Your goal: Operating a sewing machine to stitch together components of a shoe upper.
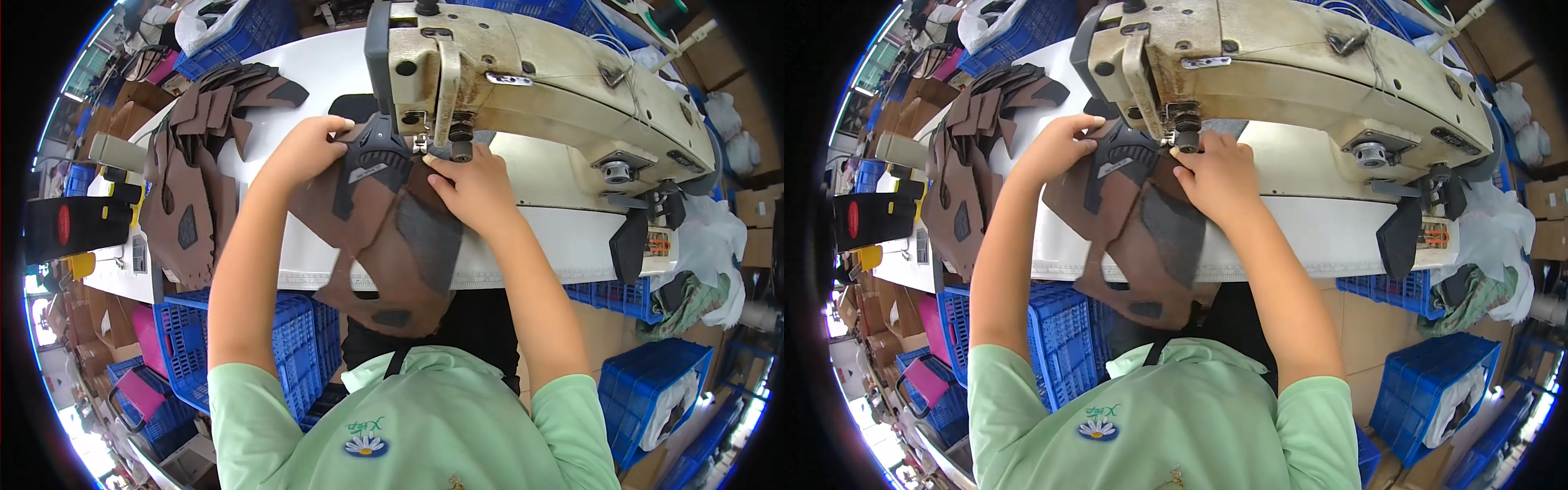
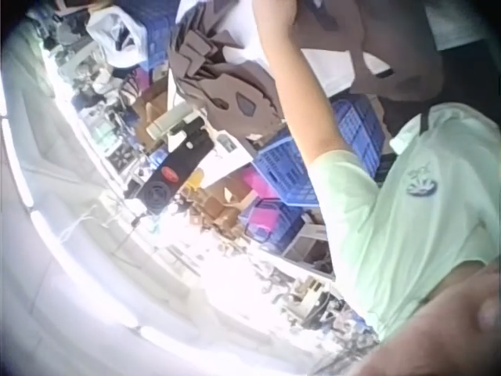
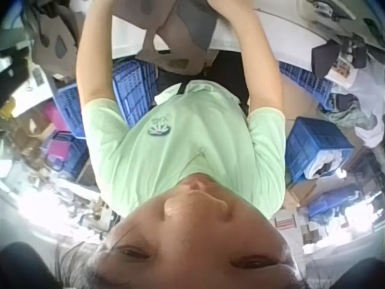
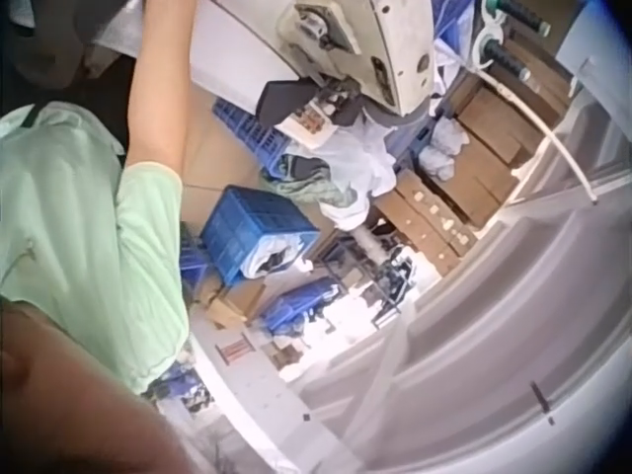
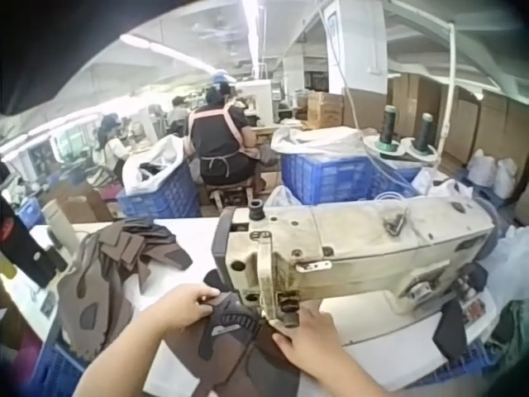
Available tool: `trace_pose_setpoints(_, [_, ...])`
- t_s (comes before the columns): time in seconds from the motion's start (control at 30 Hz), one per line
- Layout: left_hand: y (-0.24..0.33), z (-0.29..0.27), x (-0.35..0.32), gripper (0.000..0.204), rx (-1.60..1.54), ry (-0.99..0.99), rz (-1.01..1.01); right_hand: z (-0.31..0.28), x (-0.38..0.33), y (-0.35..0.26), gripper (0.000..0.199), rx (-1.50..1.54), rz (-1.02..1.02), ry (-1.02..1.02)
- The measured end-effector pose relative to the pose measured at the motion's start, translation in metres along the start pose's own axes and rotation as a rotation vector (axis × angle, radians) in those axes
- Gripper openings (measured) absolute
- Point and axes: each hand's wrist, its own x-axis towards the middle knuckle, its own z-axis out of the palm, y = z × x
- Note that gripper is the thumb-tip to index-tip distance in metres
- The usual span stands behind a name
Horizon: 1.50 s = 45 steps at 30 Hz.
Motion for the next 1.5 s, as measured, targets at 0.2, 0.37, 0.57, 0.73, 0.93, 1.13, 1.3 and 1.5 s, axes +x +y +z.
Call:
trace_pose_setpoints(0.2, [0.001, 0.019, 0.008, 0.021, 0.592, 0.272, 0.153, 0.011, -0.005, -0.012, 0.016, -0.018, 0.04, 0.134])
trace_pose_setpoints(0.37, [0.074, 0.096, -0.06, 0.037, 0.32, 0.221, 0.41, 0.011, -0.008, -0.005, 0.015, -0.007, 0.081, 0.165])
trace_pose_setpoints(0.57, [0.089, 0.133, -0.071, 0.086, 0.684, 0.108, 0.222, 0.014, -0.013, 0.006, 0.023, 0.034, 0.049, 0.162])
trace_pose_setpoints(0.73, [0.089, 0.133, -0.068, 0.086, 0.737, 0.055, 0.226, 0.018, -0.014, 0.005, 0.029, 0.049, 0.041, 0.198])
trace_pose_setpoints(0.93, [0.07, 0.161, -0.065, 0.062, 0.887, 0.253, 0.314, 0.02, -0.016, 0.005, 0.03, -0.007, 0.025, 0.223])
trace_pose_setpoints(1.13, [0.06, 0.145, -0.064, 0.042, 0.686, 0.306, 0.487, 0.02, -0.019, 0.007, 0.029, 0.029, 0.039, 0.223])
trace_pose_setpoints(1.3, [0.047, 0.127, -0.066, 0.036, 0.649, 0.258, 0.592, 0.02, -0.022, 0.007, 0.029, 0.062, 0.046, 0.221])
trace_pose_setpoints(1.5, [0.04, 0.115, -0.062, 0.033, 0.645, 0.213, 0.72, 0.021, -0.02, 0.013, 0.03, 0.094, 0.031, 0.208])
